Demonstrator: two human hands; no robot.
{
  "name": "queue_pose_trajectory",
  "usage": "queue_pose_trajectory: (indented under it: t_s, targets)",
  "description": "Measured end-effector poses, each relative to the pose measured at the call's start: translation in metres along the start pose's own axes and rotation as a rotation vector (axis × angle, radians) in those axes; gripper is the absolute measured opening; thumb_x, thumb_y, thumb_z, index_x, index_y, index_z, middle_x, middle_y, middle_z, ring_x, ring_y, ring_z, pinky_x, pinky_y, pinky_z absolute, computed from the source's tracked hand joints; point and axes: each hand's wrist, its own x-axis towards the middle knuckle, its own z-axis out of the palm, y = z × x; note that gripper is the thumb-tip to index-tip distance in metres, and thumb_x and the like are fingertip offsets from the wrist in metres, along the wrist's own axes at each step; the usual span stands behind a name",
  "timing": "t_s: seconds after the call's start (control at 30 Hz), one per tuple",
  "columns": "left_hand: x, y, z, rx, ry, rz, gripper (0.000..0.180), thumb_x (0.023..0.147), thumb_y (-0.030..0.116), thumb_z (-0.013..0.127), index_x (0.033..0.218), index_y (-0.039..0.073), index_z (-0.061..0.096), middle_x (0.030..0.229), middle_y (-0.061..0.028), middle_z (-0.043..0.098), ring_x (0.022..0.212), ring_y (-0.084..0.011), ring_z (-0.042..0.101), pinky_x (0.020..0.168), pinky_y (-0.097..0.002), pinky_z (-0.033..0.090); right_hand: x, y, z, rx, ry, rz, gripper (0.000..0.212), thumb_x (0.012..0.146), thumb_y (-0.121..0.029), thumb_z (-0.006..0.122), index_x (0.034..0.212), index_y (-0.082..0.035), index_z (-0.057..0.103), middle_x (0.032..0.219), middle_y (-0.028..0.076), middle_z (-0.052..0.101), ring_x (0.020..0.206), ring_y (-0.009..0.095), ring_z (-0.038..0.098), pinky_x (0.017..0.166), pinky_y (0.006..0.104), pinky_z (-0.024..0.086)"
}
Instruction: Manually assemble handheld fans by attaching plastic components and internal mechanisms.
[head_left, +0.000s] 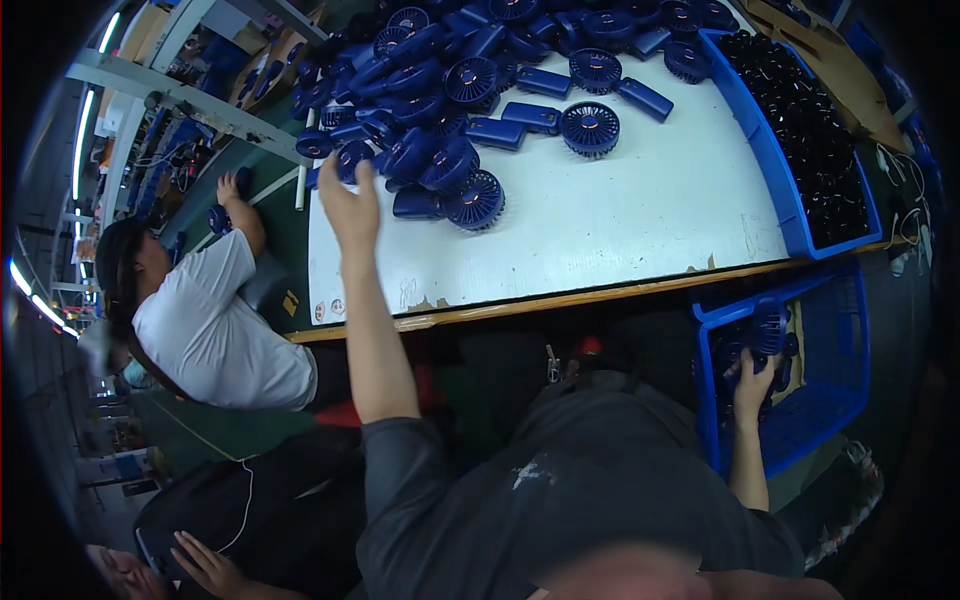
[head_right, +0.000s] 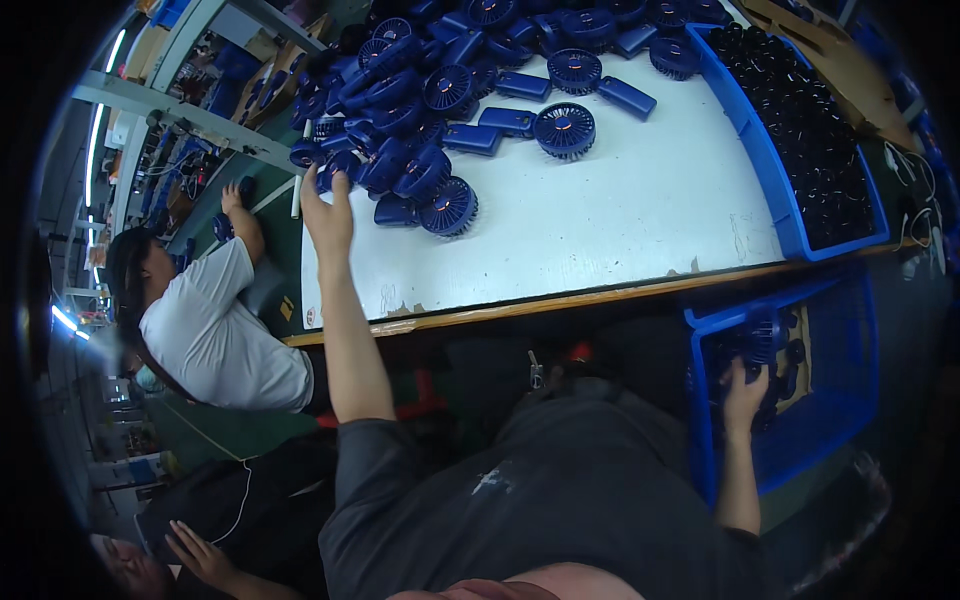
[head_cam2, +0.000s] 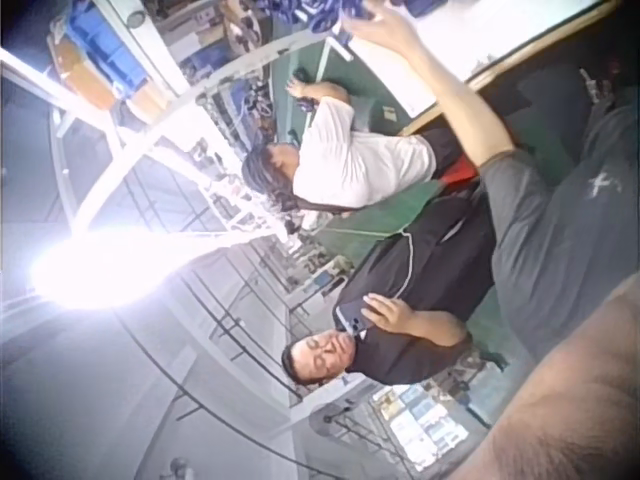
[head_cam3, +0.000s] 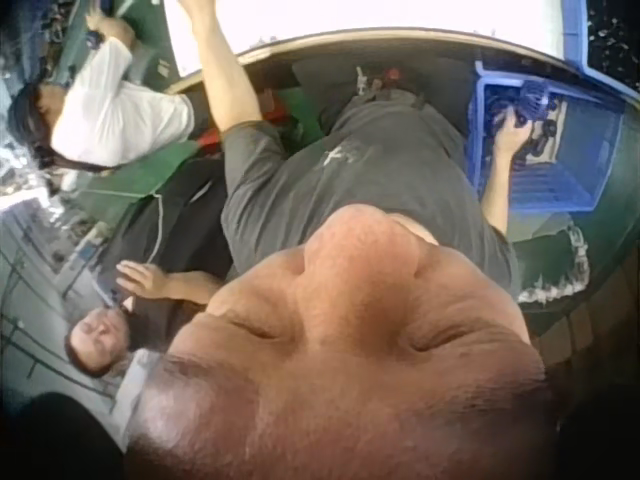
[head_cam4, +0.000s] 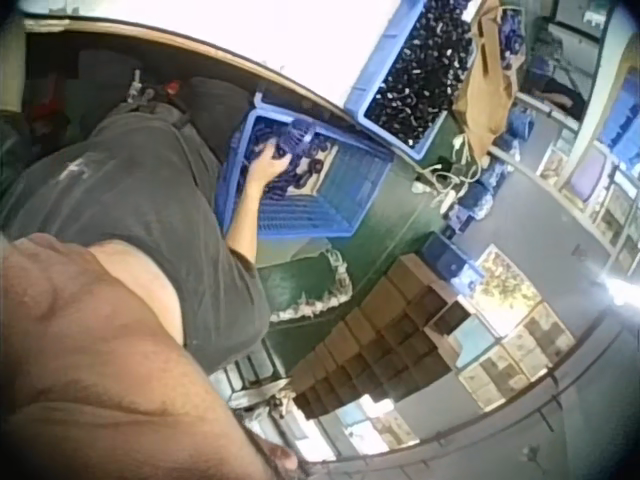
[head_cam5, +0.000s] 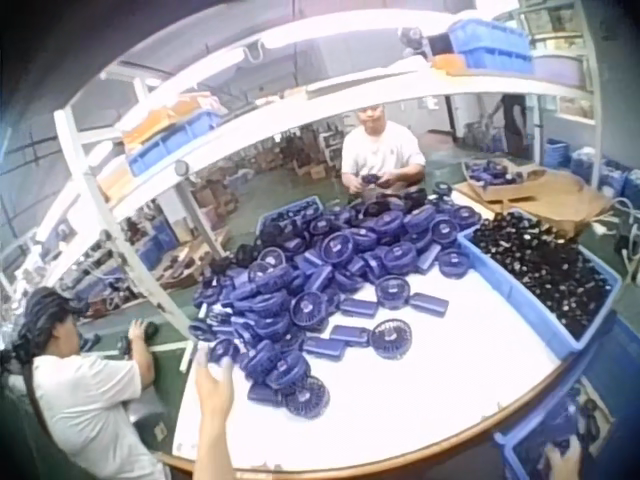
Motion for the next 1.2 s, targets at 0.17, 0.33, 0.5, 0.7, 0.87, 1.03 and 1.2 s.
queue_pose_trajectory:
  t_s: [0.17, 0.33, 0.5, 0.7, 0.87, 1.03, 1.2]
  targets:
    - [0.057, -0.12, 0.049, 0.28, -0.183, -0.08, 0.094, 0.082, 0.057, 0.069, 0.144, -0.008, 0.04, 0.145, -0.0307, 0.043, 0.138, -0.0436, 0.036, 0.115, -0.0485, 0.029, 0.014, 0.204, -0.081, -0.626, 0.271, 0.144, 0.054, 0.086, -0.02, 0.071, 0.128, 0.007, 0.052, 0.105, 0.019, 0.065, 0.094, 0.028, 0.064, 0.085, 0.0361, 0.049]
    - [0.068, -0.121, 0.058, 0.376, -0.342, -0.167, 0.1, 0.079, 0.061, 0.071, 0.148, -0.002, 0.036, 0.146, -0.0271, 0.044, 0.139, -0.0418, 0.035, 0.114, -0.049, 0.03, 0.02, 0.228, -0.079, -0.865, 0.158, 0.221, 0.065, 0.078, -0.019, 0.076, 0.13, 0.008, 0.049, 0.122, 0.03, 0.061, 0.119, 0.043, 0.058, 0.103, 0.042, 0.044]
    - [0.063, -0.054, 0.002, -0.034, -0.197, -0.2, 0.084, 0.079, 0.045, 0.08, 0.136, -0.008, 0.05, 0.129, -0.0269, 0.056, 0.112, -0.0299, 0.061, 0.093, -0.0373, 0.049, 0.032, 0.174, -0.077, -0.963, -0.048, 0.434, 0.055, 0.074, -0.02, 0.079, 0.119, 0.006, 0.061, 0.119, 0.029, 0.065, 0.114, 0.041, 0.062, 0.099, 0.0434, 0.049]
    - [-0.052, 0.089, -0.076, -1.314, -0.036, -0.224, 0.057, 0.101, 0.04, 0.046, 0.137, -0.004, 0.047, 0.131, -0.0154, 0.058, 0.121, -0.0265, 0.057, 0.109, -0.0436, 0.04, 0.005, -0.079, 0.061, -0.328, -0.125, -0.215, 0.042, 0.086, -0.006, 0.068, 0.127, 0.001, 0.058, 0.115, 0.017, 0.067, 0.103, 0.026, 0.067, 0.091, 0.0365, 0.052]
    - [-0.166, 0.165, -0.014, -2.003, -0.669, -0.867, 0.054, 0.103, 0.045, 0.043, 0.143, 0.008, 0.044, 0.141, -0.0123, 0.053, 0.128, -0.0269, 0.053, 0.112, -0.0444, 0.039, -0.016, -0.18, 0.171, -0.3, -0.426, -0.897, 0.079, 0.076, -0.012, 0.08, 0.144, 0.0, 0.04, 0.142, 0.025, 0.043, 0.13, 0.042, 0.045, 0.101, 0.0436, 0.047]
    - [-0.182, 0.177, 0.008, -1.626, -0.624, -0.55, 0.093, 0.087, 0.065, 0.06, 0.15, 0.003, 0.03, 0.138, -0.0167, 0.052, 0.129, -0.0288, 0.052, 0.108, -0.043, 0.043, -0.004, -0.18, 0.18, -0.248, -0.707, -0.816, 0.061, 0.081, -0.011, 0.075, 0.132, 0.007, 0.048, 0.111, 0.027, 0.062, 0.097, 0.043, 0.064, 0.087, 0.0423, 0.053]
    - [-0.198, 0.153, 0.043, -1.666, -0.895, -0.734, 0.084, 0.094, 0.07, 0.042, 0.136, -0.002, 0.043, 0.096, -0.0157, 0.064, 0.095, -0.0258, 0.067, 0.083, -0.0388, 0.057, -0.012, -0.196, 0.18, -0.309, -1.057, -0.973, 0.043, 0.086, -0.026, 0.072, 0.111, 0.005, 0.058, 0.089, 0.021, 0.066, 0.08, 0.039, 0.067, 0.072, 0.0429, 0.056]
